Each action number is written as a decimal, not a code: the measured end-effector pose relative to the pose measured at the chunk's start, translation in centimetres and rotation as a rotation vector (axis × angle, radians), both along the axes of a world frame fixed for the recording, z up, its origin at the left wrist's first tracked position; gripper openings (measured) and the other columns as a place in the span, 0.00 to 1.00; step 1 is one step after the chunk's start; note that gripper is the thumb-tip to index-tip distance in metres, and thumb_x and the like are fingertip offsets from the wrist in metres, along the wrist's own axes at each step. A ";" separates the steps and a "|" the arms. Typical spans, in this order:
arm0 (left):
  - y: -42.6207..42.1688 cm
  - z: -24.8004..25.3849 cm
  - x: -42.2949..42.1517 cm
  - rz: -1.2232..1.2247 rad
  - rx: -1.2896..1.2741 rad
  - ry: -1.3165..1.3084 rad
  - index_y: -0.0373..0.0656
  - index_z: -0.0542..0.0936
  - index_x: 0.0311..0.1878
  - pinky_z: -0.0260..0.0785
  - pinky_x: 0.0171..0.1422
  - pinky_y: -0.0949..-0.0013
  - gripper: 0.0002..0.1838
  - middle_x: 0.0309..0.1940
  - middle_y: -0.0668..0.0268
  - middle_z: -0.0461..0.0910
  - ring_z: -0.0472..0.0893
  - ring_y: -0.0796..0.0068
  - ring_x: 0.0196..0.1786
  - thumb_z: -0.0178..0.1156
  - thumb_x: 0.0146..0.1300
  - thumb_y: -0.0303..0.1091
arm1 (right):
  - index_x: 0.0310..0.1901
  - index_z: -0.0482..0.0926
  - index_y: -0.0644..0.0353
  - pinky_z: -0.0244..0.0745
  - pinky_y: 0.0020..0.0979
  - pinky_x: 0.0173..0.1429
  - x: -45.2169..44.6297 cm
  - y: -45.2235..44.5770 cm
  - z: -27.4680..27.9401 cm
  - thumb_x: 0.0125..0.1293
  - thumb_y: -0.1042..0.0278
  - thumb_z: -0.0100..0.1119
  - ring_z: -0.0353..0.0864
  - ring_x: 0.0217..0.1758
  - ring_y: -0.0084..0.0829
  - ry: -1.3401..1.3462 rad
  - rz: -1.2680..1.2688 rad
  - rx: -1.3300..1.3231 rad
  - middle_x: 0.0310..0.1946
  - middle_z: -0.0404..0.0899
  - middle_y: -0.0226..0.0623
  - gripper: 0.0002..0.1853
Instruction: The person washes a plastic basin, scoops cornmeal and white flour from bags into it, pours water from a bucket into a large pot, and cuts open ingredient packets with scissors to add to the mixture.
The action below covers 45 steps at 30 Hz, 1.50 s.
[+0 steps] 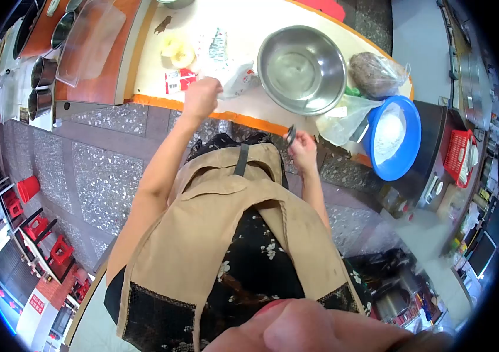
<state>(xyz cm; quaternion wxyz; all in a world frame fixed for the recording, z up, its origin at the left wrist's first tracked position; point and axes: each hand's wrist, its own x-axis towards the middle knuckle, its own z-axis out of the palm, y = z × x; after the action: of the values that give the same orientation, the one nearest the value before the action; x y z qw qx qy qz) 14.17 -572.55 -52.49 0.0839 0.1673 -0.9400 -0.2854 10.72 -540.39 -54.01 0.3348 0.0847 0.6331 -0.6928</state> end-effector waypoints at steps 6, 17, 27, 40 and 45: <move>-3.6 -1.3 1.3 -0.216 -0.351 0.042 0.47 0.73 0.29 0.64 0.36 0.60 0.05 0.25 0.64 0.74 0.76 0.62 0.32 0.56 0.47 0.25 | 0.41 0.72 0.63 0.64 0.15 0.23 -3.4 -5.2 6.2 0.54 0.69 0.67 0.70 0.20 0.14 0.013 0.068 -0.031 0.25 0.76 0.26 0.16; -5.9 -0.6 0.6 -0.341 -0.317 0.166 0.49 0.74 0.27 0.62 0.45 0.62 0.03 0.26 0.69 0.74 0.76 0.68 0.36 0.53 0.51 0.27 | 0.41 0.73 0.59 0.68 0.33 0.45 -5.6 -14.8 10.9 0.43 0.63 0.70 0.76 0.41 0.31 1.003 0.692 0.725 0.33 0.77 0.36 0.22; -6.1 0.2 0.1 -0.424 -0.478 0.137 0.48 0.73 0.29 0.62 0.46 0.65 0.02 0.27 0.69 0.73 0.75 0.71 0.38 0.53 0.51 0.28 | 0.34 0.75 0.59 0.60 0.34 0.52 -7.6 -21.7 10.3 0.45 0.70 0.58 0.73 0.46 0.33 1.712 1.165 1.240 0.35 0.78 0.38 0.11; -6.7 0.3 0.3 -0.423 -0.449 0.130 0.47 0.74 0.28 0.63 0.45 0.64 0.02 0.27 0.68 0.74 0.76 0.69 0.37 0.53 0.50 0.28 | 0.27 0.75 0.56 0.62 0.33 0.48 -9.9 -19.1 7.9 0.41 0.64 0.65 0.77 0.36 0.33 1.655 1.233 0.955 0.20 0.78 0.34 0.11; -6.6 0.6 0.0 -0.446 -0.454 0.101 0.47 0.74 0.28 0.63 0.45 0.64 0.01 0.28 0.68 0.74 0.76 0.68 0.37 0.55 0.51 0.29 | 0.34 0.74 0.56 0.62 0.34 0.50 -9.5 -20.6 5.7 0.39 0.61 0.68 0.76 0.38 0.34 1.630 1.213 0.911 0.26 0.80 0.36 0.19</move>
<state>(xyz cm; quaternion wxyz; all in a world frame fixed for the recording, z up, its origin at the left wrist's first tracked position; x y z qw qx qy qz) 14.18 -579.18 -51.94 0.1009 -0.0800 -0.9878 -0.0876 1.22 -561.01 -48.31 0.0395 -0.6041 0.7952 0.0344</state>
